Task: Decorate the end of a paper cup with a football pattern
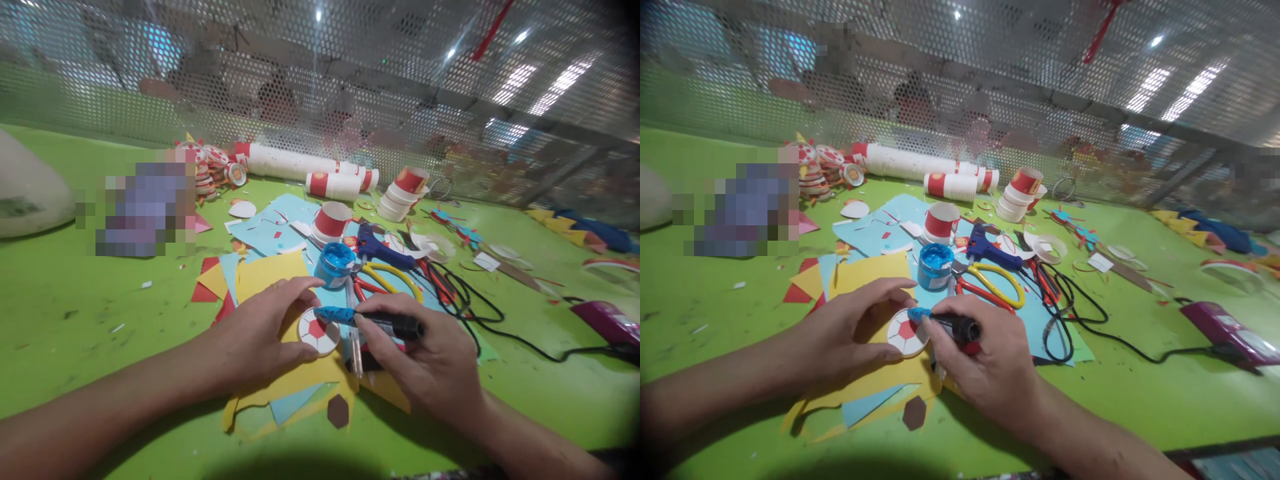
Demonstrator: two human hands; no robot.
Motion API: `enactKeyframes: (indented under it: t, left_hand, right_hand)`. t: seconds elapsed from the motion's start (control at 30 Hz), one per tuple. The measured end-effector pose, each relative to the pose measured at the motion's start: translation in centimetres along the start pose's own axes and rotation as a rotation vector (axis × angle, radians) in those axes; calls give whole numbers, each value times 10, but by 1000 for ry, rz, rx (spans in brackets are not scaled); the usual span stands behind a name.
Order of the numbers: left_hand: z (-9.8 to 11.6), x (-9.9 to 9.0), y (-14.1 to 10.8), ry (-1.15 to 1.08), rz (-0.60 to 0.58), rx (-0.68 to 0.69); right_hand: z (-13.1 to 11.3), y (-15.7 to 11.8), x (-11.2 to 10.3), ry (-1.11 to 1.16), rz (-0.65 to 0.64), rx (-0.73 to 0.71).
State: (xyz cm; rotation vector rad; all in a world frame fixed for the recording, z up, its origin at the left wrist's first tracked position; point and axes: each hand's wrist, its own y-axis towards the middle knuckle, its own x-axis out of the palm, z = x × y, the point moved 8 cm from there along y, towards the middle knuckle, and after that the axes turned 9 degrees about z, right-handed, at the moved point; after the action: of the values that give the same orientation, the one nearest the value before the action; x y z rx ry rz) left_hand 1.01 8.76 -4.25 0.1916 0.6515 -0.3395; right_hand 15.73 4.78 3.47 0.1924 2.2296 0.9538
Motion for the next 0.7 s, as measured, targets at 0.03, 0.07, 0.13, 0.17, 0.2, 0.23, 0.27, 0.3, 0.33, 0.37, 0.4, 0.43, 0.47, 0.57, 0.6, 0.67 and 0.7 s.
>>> enactKeyframes:
  t: [0.03, 0.07, 0.13, 0.17, 0.2, 0.23, 0.27, 0.3, 0.33, 0.37, 0.4, 0.43, 0.47, 0.57, 0.6, 0.67, 0.7]
  left_hand:
    - [0, 0, 0, -5, 3, 3]
    - [0, 0, 0, -15, 11, 9]
    - [-1, 0, 0, -30, 25, 22]
    - [0, 0, 0, -28, 27, 26]
    - [0, 0, 0, -19, 25, 27]
    - [0, 0, 0, -7, 21, 24]
    - [1, -1, 0, 4, 15, 20]
    - [2, -1, 0, 11, 9, 17]
    - [3, -2, 0, 15, 7, 14]
    - [3, -2, 0, 17, 5, 10]
    - [3, -2, -1, 19, 3, 6]
    - [3, -2, -1, 23, 4, 5]
    - [3, -2, -1, 27, 4, 6]
    - [3, -2, -2, 29, 27, 21]
    - [2, -2, -2, 24, 39, 27]
    - [2, -2, -2, 15, 47, 27]
    - [2, -1, -2, 13, 45, 26]
  right_hand:
    - [1, 0, -3, 2, 26, 9]
    - [3, -1, -7, 3, 63, 17]
    - [6, -2, -14, 4, 138, 29]
    - [7, -2, -16, 2, 162, 30]
    - [7, -2, -17, -1, 172, 27]
    - [7, -2, -16, -6, 170, 27]
    - [7, -1, -14, -10, 156, 25]
    - [7, 0, -12, -11, 138, 23]
    - [6, 0, -10, -11, 121, 25]
    - [6, 1, -8, -11, 106, 28]
    - [6, 2, -7, -9, 98, 31]
    - [5, 2, -6, -8, 91, 32]
    - [5, 2, -6, -8, 89, 32]
    - [5, 2, -4, -4, 76, 36]
    - [5, 1, -3, -2, 67, 41]
    - [7, 0, -2, 4, 54, 54]
    - [8, 0, -1, 6, 47, 58]
